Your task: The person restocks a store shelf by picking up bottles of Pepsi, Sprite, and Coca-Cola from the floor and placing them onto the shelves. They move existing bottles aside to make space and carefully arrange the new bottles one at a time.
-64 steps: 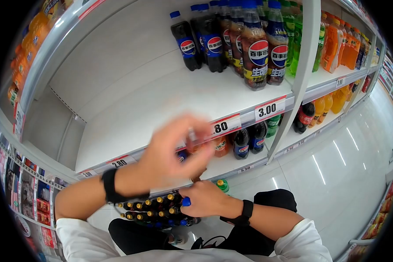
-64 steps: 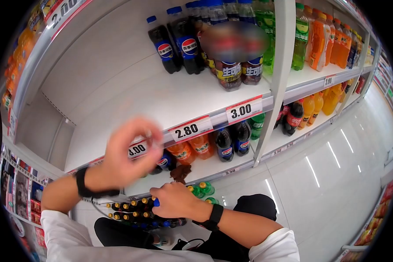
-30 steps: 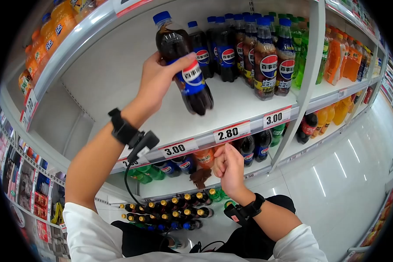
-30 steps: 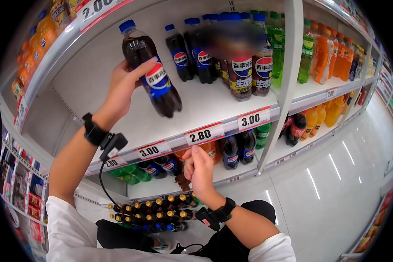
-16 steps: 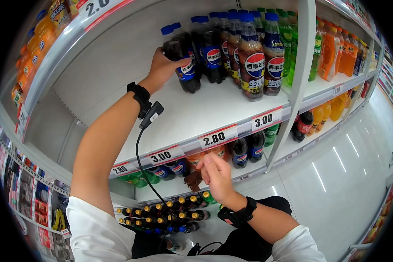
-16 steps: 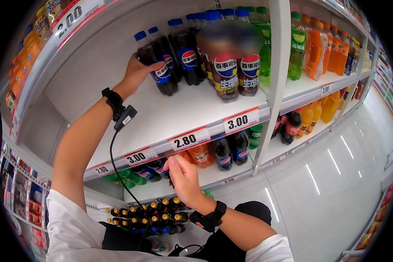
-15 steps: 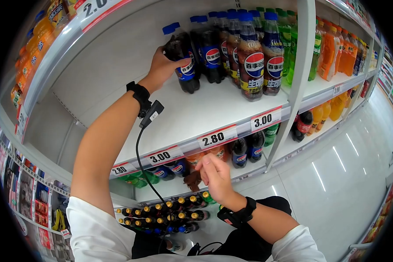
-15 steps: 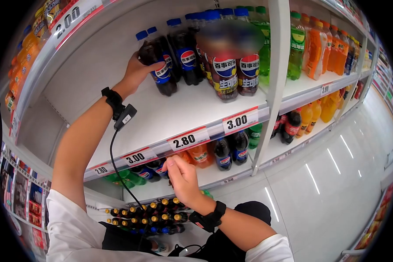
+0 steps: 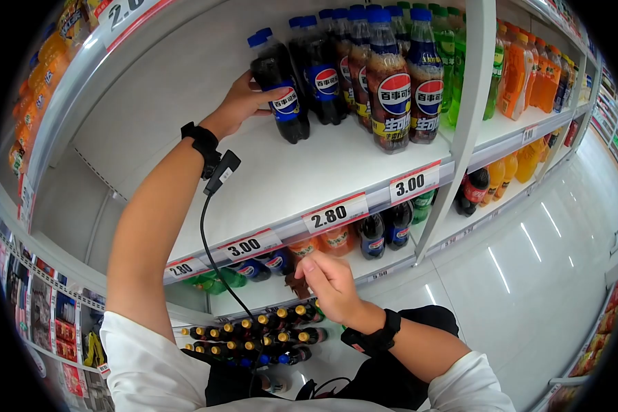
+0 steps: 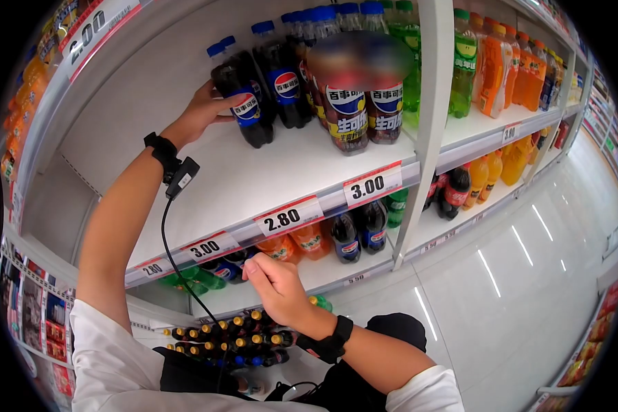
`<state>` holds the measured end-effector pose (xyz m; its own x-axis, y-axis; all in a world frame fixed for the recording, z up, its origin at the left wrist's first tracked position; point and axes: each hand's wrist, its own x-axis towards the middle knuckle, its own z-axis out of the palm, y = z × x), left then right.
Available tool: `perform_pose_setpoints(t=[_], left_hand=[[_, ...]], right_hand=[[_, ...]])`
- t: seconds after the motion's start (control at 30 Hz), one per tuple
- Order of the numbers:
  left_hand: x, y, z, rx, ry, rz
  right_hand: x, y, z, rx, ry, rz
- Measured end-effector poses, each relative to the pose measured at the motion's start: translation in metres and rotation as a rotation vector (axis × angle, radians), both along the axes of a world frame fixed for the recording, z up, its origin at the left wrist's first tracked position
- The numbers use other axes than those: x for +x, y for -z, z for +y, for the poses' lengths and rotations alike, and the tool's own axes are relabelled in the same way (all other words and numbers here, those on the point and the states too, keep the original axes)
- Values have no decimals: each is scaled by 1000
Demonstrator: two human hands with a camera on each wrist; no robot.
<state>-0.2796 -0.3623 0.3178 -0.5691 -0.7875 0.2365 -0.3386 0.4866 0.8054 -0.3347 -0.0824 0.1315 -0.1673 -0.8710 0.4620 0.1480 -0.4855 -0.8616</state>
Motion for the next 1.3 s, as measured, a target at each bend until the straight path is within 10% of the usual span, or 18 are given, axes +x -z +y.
perform_pose_setpoints(t=[0.87,1.3], left_hand=[[-21,43,0,22,-126,-50],[117,68,227,3,188,450]], right_hand=[[14,-1,-3,-38,-33,64],[30,10,-9,-107,91,222]])
